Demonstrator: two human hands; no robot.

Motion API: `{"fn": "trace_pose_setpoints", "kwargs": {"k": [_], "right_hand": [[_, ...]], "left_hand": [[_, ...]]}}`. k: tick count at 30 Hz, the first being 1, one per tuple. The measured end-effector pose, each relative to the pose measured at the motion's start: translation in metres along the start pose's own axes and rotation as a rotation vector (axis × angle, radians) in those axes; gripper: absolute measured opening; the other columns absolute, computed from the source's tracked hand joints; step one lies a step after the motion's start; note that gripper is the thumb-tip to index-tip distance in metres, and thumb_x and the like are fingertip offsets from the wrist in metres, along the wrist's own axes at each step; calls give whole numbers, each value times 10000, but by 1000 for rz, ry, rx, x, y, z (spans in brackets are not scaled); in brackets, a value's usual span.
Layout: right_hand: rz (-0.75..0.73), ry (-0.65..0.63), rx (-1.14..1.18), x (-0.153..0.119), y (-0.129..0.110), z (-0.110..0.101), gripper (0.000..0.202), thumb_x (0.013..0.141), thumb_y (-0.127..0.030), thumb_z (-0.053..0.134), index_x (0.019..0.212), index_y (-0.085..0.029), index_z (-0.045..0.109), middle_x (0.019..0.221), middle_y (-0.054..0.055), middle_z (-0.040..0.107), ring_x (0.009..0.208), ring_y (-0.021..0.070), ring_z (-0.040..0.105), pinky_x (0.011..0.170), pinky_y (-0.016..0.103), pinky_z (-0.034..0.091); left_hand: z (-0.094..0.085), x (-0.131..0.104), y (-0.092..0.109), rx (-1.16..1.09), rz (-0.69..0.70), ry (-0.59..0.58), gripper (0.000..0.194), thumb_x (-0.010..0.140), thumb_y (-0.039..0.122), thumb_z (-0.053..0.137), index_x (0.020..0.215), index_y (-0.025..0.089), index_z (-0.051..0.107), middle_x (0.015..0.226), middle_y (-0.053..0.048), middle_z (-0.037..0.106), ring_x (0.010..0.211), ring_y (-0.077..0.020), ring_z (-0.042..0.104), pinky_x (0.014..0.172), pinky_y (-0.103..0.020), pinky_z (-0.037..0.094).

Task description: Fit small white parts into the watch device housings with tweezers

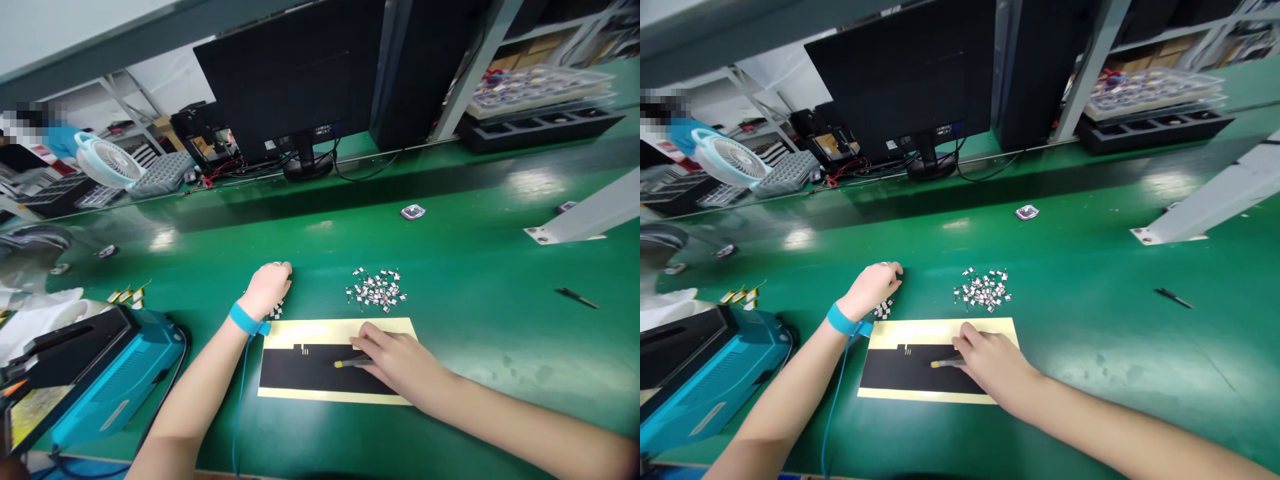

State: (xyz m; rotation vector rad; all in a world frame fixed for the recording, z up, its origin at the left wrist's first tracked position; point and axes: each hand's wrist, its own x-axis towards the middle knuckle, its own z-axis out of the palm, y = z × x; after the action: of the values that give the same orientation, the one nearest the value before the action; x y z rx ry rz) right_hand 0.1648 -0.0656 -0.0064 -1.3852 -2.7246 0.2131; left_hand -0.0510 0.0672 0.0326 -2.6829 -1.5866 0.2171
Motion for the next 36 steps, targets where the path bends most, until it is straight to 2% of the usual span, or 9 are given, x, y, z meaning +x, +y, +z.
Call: {"fn": "trace_pose_setpoints", "kwargs": {"k": [3, 7, 12, 17, 22, 26, 29, 31, 36], "right_hand": [[-15, -1, -35, 0, 1, -1, 308, 663, -179, 707, 949, -149, 595, 853, 38, 547, 512, 165, 574, 461, 291, 462], [-34, -11, -73, -1, 0, -1, 248, 662, -166, 692, 892, -155, 598, 829, 25, 550, 476, 148, 556, 436, 275, 423], [-46, -15, -119, -1, -3, 3, 225, 725, -105, 599, 948, -130, 579, 862, 48, 558, 462, 150, 556, 417, 276, 408], [-49, -36, -128, -1, -3, 4, 348, 646, -18, 602, 973, -130, 566, 881, 51, 546, 482, 154, 559, 409, 275, 406], [-37, -58, -97, -1, -5, 1, 281, 654, -12, 592, 907, -135, 586, 867, 49, 547, 477, 167, 556, 405, 289, 396], [11, -80, -37, 2, -7, -2, 238, 656, 6, 593, 857, -121, 599, 849, 59, 561, 477, 180, 559, 399, 287, 375], [70, -83, 75, 4, -7, -4, 246, 637, -30, 650, 866, -106, 602, 851, 72, 576, 518, 191, 571, 420, 269, 367], [119, -69, 197, 5, -5, -3, 238, 633, -71, 683, 852, -111, 601, 841, 62, 586, 560, 190, 577, 453, 254, 369], [300, 38, 581, 13, 11, -3, 58, 688, -126, 634, 662, -133, 583, 638, -9, 549, 543, 119, 498, 491, 212, 322]], "left_hand": [[-6, 0, 5, -169, 75, 79, 165, 754, 104, 490, 883, 167, 572, 771, -38, 613, 748, -166, 602, 664, -257, 481], [-8, 0, 10, -460, 183, 183, 153, 739, 89, 491, 839, 167, 575, 747, -25, 589, 701, -137, 597, 649, -250, 511], [-3, -2, 22, -701, 246, 169, 222, 700, 48, 468, 858, 159, 577, 796, -28, 580, 715, -117, 593, 692, -245, 530], [0, -5, 29, -834, 235, 120, 367, 677, 6, 438, 975, 178, 563, 840, -37, 581, 752, -120, 594, 717, -254, 530], [-6, -10, 43, -1088, 184, 89, 186, 724, 52, 471, 756, 152, 625, 840, -50, 614, 801, -134, 604, 739, -252, 526], [10, -13, 68, -1271, 127, 144, 149, 746, 97, 509, 804, 129, 643, 873, -68, 595, 786, -126, 611, 741, -250, 533], [31, -13, 82, -1302, 140, 205, 160, 744, 110, 533, 859, 119, 642, 899, -79, 584, 806, -127, 610, 755, -248, 531], [41, -14, 87, -1235, 183, 252, 171, 743, 109, 540, 876, 125, 645, 888, -78, 593, 804, -129, 604, 737, -245, 531], [46, -14, 86, -1017, 251, 383, 174, 763, 108, 524, 879, 148, 648, 841, -65, 626, 790, -133, 589, 714, -255, 504]]}}
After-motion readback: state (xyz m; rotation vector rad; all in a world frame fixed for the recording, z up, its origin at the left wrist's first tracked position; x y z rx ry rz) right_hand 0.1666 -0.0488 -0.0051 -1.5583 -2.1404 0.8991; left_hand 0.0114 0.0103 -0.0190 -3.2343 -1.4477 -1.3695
